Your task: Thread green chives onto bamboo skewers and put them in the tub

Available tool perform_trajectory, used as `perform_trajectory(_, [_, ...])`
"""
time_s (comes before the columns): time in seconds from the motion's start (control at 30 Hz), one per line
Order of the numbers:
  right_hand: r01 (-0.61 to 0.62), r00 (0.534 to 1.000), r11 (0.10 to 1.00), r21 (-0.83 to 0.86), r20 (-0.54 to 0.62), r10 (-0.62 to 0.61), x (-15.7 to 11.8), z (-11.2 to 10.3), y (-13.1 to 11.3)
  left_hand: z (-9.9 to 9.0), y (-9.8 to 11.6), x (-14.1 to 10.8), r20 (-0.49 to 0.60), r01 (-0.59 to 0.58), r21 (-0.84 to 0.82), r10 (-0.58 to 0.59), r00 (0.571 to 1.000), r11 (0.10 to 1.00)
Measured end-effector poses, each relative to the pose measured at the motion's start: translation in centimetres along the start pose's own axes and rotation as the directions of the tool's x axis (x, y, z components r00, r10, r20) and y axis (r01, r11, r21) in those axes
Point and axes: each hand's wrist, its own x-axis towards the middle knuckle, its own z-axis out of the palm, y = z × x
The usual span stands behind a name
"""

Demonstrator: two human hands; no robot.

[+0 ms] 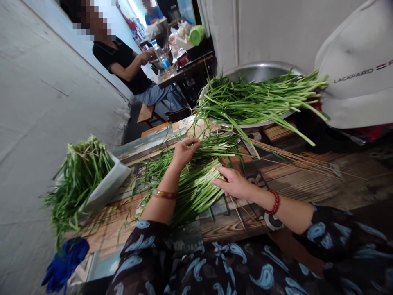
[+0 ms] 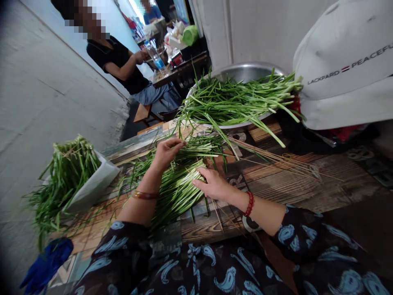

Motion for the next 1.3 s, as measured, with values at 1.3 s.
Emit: perform_trajectory(1.3, [0.146, 0.984, 0.983, -0.115, -0.083, -0.156, 0.2, 0.5, 1.0, -1.1, -0.3, -2.8, -0.019, 0.006, 0.111, -0.003, 1.0, 0.994])
